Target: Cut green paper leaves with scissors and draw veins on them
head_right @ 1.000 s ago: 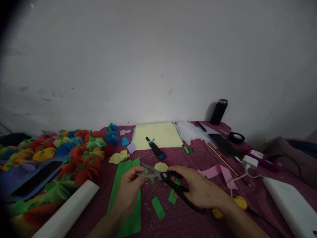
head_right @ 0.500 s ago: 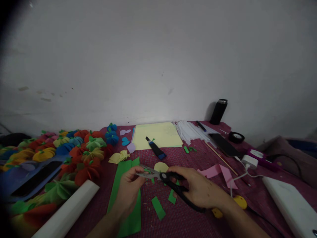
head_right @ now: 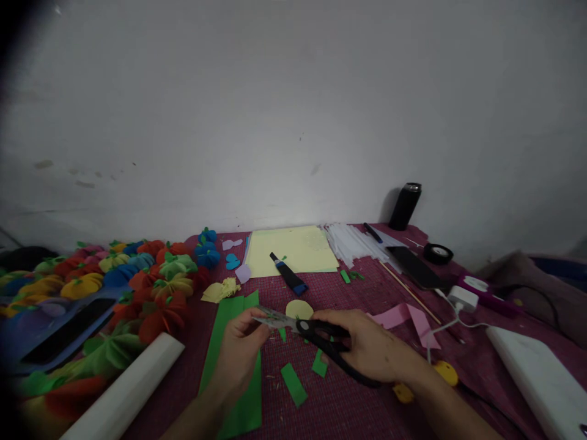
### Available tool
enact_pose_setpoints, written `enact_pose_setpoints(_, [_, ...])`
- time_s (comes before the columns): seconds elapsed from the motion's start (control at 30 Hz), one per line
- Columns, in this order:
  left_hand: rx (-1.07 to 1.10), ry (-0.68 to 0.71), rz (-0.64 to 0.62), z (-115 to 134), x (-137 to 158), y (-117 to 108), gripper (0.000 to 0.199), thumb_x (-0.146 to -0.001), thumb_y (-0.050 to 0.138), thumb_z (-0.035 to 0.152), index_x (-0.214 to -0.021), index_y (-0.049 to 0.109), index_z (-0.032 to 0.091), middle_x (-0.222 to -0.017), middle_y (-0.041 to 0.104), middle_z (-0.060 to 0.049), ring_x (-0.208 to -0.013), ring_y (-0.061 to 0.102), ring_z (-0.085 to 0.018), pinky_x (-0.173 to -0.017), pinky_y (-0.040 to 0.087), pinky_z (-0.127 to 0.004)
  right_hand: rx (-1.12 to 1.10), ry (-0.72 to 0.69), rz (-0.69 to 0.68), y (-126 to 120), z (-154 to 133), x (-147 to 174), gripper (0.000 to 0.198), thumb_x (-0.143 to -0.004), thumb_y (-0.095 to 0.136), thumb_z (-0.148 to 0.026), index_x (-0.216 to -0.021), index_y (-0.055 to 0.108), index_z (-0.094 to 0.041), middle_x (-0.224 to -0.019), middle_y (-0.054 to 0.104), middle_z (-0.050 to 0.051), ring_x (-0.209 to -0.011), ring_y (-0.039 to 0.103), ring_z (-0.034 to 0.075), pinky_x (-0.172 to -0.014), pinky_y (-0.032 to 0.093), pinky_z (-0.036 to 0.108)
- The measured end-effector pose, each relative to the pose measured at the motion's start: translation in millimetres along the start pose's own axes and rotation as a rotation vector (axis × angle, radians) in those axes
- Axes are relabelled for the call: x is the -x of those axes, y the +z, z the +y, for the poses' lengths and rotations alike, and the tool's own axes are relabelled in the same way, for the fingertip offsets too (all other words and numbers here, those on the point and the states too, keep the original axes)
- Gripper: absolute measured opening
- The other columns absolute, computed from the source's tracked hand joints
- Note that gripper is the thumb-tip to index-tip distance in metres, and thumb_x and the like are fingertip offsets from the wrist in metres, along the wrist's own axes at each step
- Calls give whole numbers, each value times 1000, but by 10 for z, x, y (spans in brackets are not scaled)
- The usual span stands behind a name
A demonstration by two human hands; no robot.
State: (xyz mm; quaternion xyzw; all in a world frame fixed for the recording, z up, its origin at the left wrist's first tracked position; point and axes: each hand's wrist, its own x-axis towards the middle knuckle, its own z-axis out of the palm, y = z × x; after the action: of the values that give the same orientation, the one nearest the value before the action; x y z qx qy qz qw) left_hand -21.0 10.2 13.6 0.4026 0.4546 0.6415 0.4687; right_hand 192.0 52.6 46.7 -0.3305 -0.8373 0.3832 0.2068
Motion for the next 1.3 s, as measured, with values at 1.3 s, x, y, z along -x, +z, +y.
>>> enact_pose_setpoints(1.3, [43,-40,2,-20,1,3,6,-62,71,18,-63,66,16,-60,62,2,-58,49,-11,-58,37,-21,58,-9,-43,-20,18,-6,17,-80,54,-15,-93,63,-21,-78,60,-2,-68,53,14,-59,40,22])
